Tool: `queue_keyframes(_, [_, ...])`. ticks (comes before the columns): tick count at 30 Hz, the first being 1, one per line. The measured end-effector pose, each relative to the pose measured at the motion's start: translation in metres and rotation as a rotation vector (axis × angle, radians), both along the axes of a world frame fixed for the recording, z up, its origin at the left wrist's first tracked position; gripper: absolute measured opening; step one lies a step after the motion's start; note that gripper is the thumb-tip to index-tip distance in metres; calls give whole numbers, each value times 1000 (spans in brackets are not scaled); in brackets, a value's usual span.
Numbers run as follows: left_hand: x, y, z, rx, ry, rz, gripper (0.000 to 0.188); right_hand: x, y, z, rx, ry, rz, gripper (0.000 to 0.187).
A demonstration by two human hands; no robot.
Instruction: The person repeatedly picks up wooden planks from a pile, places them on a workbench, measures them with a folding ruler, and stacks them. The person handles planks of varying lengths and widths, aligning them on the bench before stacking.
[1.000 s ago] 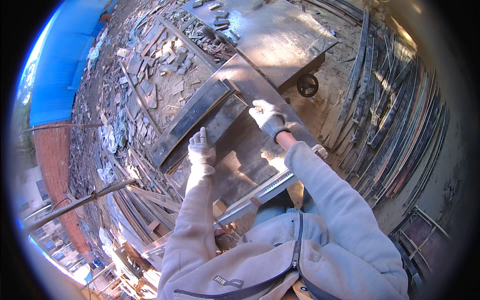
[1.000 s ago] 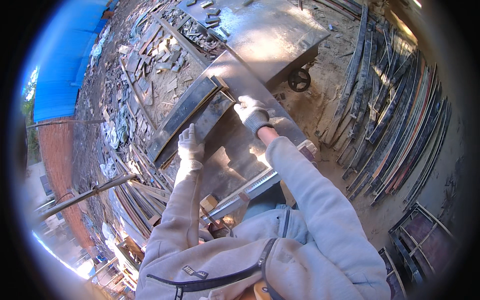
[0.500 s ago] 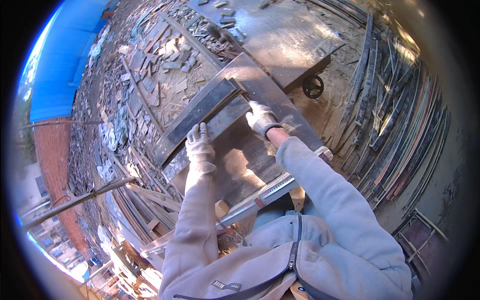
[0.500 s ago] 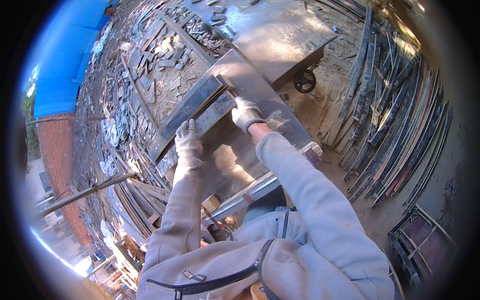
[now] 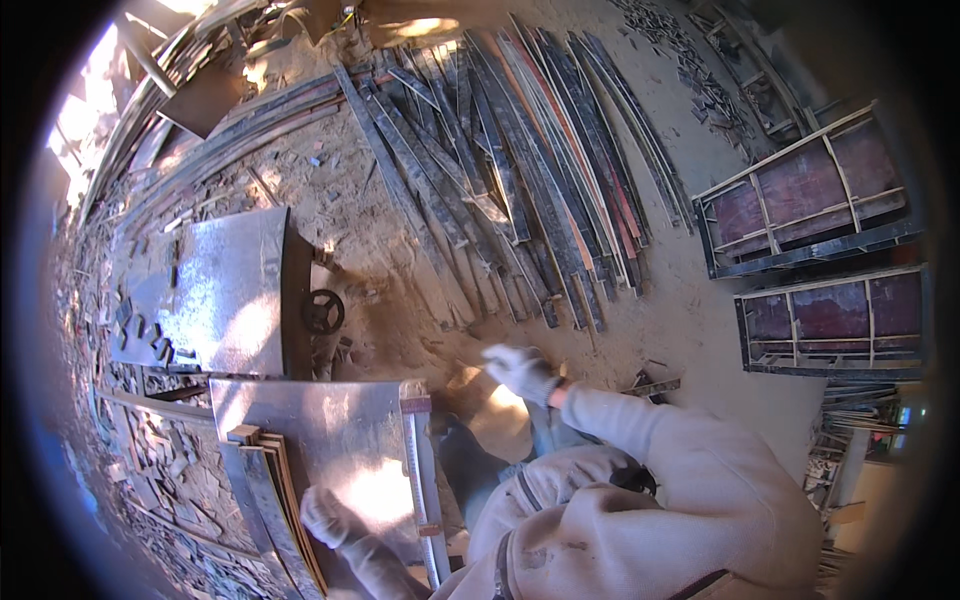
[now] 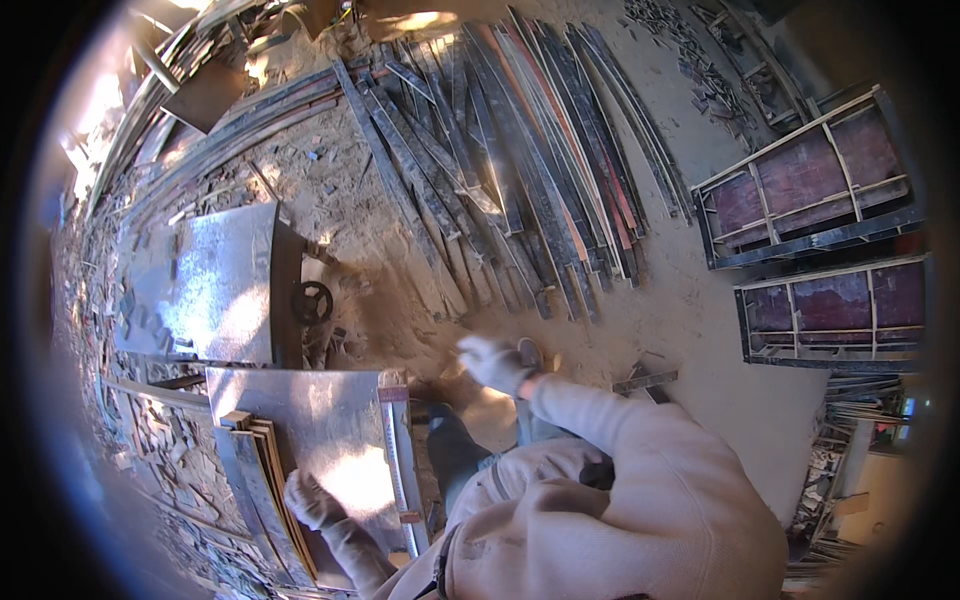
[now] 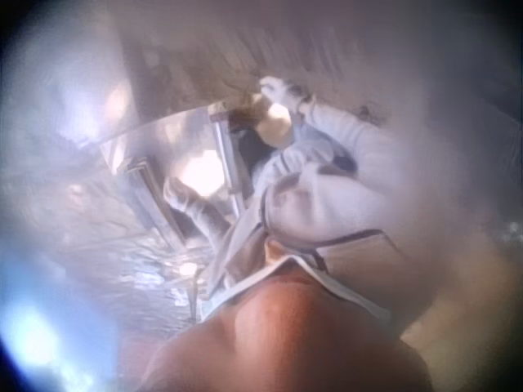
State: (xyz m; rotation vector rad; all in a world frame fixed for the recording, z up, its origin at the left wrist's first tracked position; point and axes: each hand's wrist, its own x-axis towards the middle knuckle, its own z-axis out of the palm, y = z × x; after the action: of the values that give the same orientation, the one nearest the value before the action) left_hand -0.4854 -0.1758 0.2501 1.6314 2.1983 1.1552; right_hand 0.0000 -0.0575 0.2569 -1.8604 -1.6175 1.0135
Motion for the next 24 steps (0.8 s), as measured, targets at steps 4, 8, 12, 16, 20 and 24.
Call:
queue_keyframes(4, [191,39,-2,-346,-636,15,14,154,-63,-50,-249,-158,-279,31])
queue_keyframes(8, [378,56,-1,-214,-358,-357,25,256,-95,-102,-399,-209,-319,38])
queue_keyframes(12, [499,57,-30,-331,-26,-608,12,328,-88,-143,-442,-154,-319,40])
queue_keyframes(16, [553,61,-75,-806,-458,-590,18,381,-63,-191,-410,-70,-399,41])
queue_keyframes(20, [583,96,-132,-627,-514,-650,17,414,-30,-247,-386,-55,-411,40])
queue_keyframes(24, [617,144,-181,-552,-368,-657,41,422,22,-286,-425,-83,-369,39])
